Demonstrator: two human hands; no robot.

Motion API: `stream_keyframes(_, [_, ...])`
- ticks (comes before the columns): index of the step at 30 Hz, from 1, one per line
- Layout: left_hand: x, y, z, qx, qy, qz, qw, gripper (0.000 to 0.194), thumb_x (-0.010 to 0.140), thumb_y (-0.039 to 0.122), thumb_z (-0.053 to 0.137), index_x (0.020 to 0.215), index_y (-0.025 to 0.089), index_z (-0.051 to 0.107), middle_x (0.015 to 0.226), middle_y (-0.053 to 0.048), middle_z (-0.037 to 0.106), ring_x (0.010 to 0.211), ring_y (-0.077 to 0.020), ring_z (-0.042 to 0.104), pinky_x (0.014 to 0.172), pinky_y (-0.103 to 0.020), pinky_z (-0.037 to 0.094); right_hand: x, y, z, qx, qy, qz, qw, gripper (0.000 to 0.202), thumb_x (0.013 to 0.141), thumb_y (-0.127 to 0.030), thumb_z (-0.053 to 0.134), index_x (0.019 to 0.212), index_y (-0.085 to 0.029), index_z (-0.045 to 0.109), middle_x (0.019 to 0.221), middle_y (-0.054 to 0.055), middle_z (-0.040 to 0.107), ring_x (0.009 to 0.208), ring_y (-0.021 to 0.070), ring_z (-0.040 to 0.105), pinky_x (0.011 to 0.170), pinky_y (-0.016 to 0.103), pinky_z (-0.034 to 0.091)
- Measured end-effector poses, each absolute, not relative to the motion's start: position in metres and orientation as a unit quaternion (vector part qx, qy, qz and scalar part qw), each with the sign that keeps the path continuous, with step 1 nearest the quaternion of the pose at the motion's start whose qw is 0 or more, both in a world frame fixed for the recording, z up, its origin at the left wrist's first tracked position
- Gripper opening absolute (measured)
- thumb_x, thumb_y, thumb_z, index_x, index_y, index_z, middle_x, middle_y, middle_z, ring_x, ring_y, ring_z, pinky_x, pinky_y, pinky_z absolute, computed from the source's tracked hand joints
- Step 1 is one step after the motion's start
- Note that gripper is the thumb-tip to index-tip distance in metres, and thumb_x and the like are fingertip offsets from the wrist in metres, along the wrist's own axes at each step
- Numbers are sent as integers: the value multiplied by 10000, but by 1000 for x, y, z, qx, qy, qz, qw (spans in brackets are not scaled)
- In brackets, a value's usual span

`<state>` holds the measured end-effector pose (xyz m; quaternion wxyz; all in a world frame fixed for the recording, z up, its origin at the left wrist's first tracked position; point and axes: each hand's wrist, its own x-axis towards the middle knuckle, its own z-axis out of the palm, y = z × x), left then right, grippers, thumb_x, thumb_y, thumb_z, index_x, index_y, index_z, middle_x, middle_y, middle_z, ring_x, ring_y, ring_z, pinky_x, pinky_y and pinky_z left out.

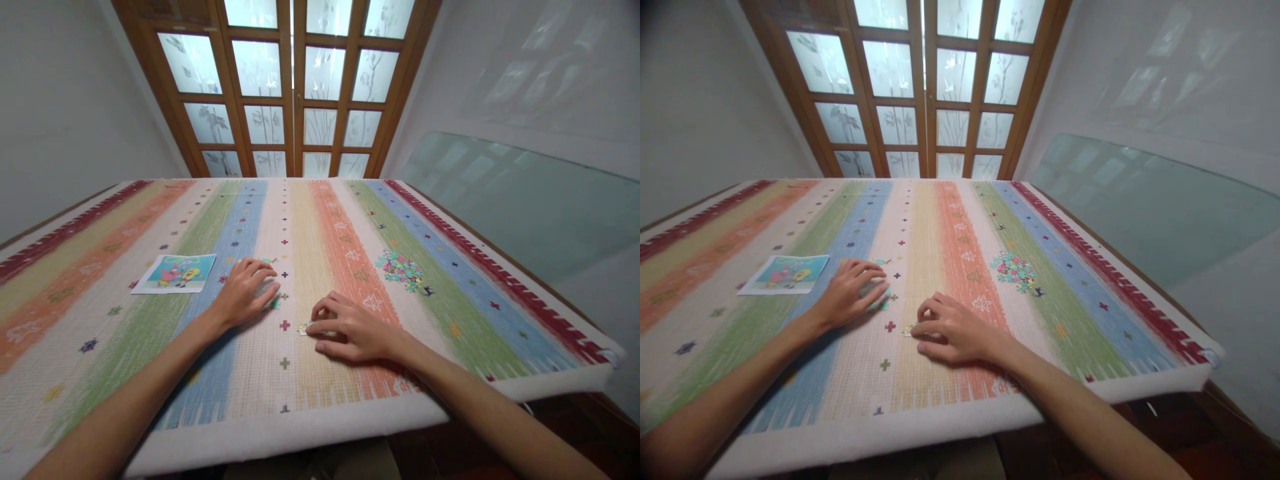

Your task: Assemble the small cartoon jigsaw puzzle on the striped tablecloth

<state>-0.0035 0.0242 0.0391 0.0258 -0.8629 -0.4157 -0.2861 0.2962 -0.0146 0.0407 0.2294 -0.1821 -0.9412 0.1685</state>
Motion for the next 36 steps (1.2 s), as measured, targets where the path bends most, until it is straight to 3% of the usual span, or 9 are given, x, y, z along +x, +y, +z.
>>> stream_keyframes(10, [-13, 73, 34, -830, -521, -200, -2, 359, 951, 399, 556, 1171, 178, 732, 1163, -130, 687, 1076, -325, 552, 964, -485, 444, 301, -10, 41, -201, -923, 185, 271, 208, 974, -323, 645, 1081, -184, 757, 1053, 107, 657, 963, 224, 591, 851, 390, 513])
stream_keyframes(19, [-4, 101, 34, -840, -515, -172, -2, 264, 915, 338, 562, 928, 189, 780, 1064, -122, 680, 1046, -319, 536, 944, -471, 430, 304, -6, 41, -223, -920, 191, 260, 179, 951, -306, 647, 1051, -190, 739, 1048, 103, 659, 958, 229, 580, 872, 410, 517])
stream_keyframes(29, [2, 105, 36, -836, -505, -214, -17, 103, 913, 276, 601, 885, 195, 658, 978, -89, 654, 1031, -289, 550, 950, -451, 449, 306, -2, 39, -240, -924, 188, 232, 166, 955, -297, 652, 1039, -180, 733, 1055, 106, 648, 982, 230, 582, 895, 414, 508])
stream_keyframes(36, [10, 68, 57, -859, -424, -256, -133, 135, 984, 289, 524, 942, 205, 621, 865, -43, 679, 789, -203, 602, 796, -367, 502, 312, 3, 36, -232, -928, 187, 223, 139, 931, -315, 691, 952, -181, 722, 1047, 103, 641, 980, 230, 578, 886, 415, 511])
